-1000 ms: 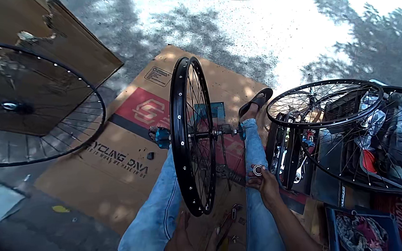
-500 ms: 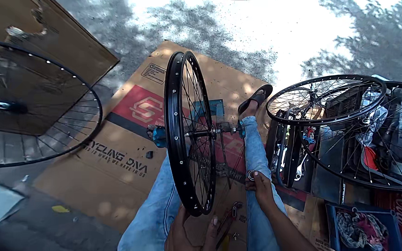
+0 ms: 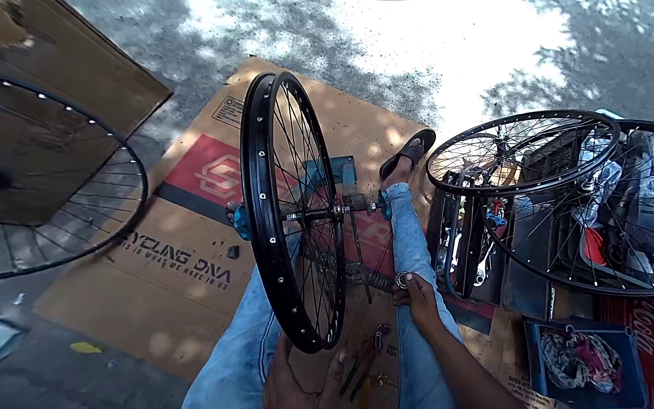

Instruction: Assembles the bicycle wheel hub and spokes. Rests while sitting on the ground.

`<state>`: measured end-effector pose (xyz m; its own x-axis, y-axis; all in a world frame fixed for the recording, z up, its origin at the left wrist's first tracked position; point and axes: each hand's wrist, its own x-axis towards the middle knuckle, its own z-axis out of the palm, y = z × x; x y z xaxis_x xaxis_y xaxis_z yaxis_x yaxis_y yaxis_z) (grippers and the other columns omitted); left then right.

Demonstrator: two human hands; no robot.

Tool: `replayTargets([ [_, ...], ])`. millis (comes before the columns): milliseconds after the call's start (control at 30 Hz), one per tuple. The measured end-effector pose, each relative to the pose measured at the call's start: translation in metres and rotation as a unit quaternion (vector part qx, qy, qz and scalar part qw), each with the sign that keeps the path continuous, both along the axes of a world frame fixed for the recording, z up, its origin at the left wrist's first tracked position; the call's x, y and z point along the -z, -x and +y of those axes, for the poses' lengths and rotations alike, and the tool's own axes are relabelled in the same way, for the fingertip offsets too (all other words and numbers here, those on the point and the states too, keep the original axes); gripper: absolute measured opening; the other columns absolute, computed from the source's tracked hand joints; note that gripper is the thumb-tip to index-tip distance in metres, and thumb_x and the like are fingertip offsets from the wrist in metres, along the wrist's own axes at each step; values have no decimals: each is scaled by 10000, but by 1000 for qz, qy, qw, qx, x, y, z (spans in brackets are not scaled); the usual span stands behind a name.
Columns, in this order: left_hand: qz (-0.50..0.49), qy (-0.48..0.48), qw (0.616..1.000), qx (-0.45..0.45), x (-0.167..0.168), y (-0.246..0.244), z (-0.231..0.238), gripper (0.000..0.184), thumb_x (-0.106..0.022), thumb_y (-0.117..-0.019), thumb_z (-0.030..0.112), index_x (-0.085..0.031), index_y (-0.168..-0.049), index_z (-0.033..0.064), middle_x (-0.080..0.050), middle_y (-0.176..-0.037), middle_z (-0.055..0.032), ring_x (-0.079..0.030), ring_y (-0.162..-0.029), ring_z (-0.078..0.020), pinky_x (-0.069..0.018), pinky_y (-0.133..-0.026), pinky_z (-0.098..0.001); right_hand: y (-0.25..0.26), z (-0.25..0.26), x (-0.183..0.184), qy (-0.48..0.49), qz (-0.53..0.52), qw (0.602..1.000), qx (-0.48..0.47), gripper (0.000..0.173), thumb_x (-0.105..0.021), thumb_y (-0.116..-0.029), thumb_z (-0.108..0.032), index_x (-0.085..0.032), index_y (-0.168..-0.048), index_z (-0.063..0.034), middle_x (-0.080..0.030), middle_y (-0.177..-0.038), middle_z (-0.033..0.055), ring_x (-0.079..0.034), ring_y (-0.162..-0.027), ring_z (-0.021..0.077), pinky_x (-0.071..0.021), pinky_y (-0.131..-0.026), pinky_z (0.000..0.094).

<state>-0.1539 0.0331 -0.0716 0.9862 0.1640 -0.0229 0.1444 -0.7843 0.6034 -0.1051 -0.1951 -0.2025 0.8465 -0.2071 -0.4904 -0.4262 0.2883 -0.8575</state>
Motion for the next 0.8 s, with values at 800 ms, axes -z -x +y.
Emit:
replayTargets([
  [800,93,-94,991,-3,32,12,-5,931,-744,-806,594,-528,-1385,-102,-537,-1400,-331,-557,-1247,-504,-401,-1059,-635,-4,1,1,-27,10,999,29,367,-334,-1121,-194,-602,-1249,20,-726,-881,174,-722,-682,247,-629,-656,376],
])
